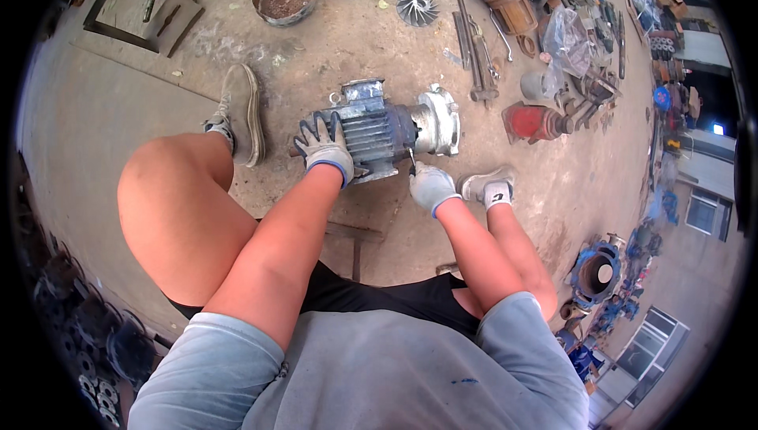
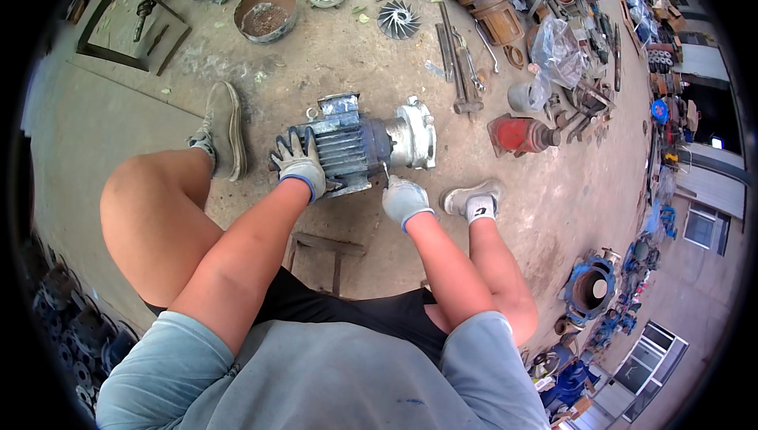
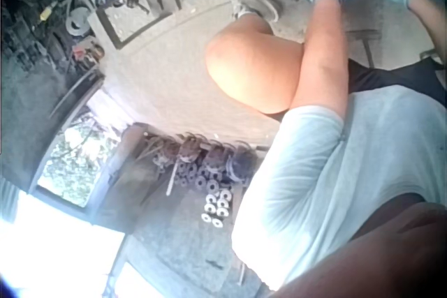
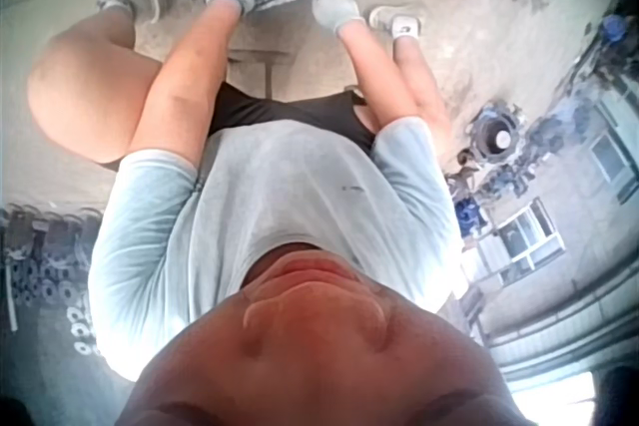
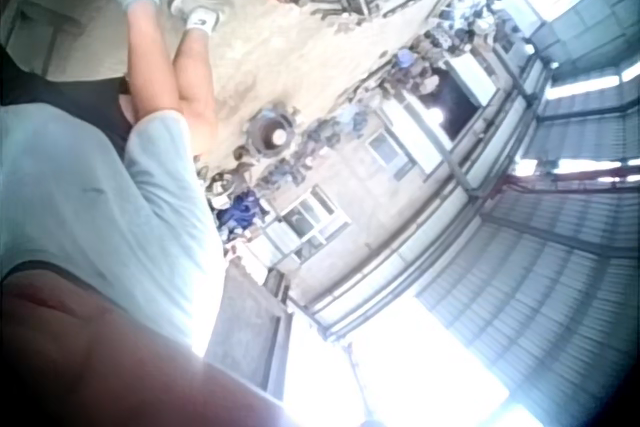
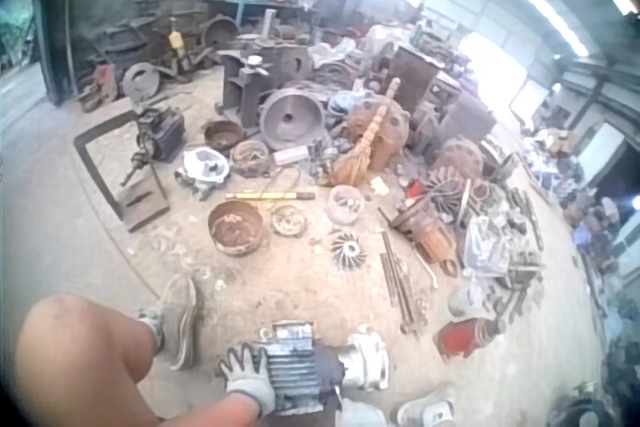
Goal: The person sits on the floor and uses a screwdriver to tighten screws on a small electric motor. They repeatedly adjust their grip and rotate the motor to access different fasteners.
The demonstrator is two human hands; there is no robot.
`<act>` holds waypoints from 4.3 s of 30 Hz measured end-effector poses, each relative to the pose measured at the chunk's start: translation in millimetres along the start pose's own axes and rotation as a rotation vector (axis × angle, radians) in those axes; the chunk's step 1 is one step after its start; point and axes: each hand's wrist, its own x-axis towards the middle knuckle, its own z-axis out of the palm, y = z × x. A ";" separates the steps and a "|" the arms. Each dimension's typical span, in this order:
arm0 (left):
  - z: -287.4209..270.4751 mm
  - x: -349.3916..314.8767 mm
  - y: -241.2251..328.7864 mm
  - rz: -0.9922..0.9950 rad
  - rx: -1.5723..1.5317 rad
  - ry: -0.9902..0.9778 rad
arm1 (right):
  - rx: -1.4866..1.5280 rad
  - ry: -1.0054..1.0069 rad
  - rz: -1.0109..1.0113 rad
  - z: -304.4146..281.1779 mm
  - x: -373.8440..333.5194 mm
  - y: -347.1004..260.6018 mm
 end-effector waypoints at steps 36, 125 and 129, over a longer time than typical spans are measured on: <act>-0.3 -0.4 -1.1 0.038 -0.027 -0.001 | -0.398 0.022 -0.125 -131.6 35.6 -23.0; 26.6 15.4 75.3 0.661 -0.200 0.415 | 0.059 0.260 0.047 -143.3 10.3 -62.8; 25.8 10.9 74.6 0.688 -0.221 0.446 | -0.065 0.505 -0.086 -109.5 21.4 -39.9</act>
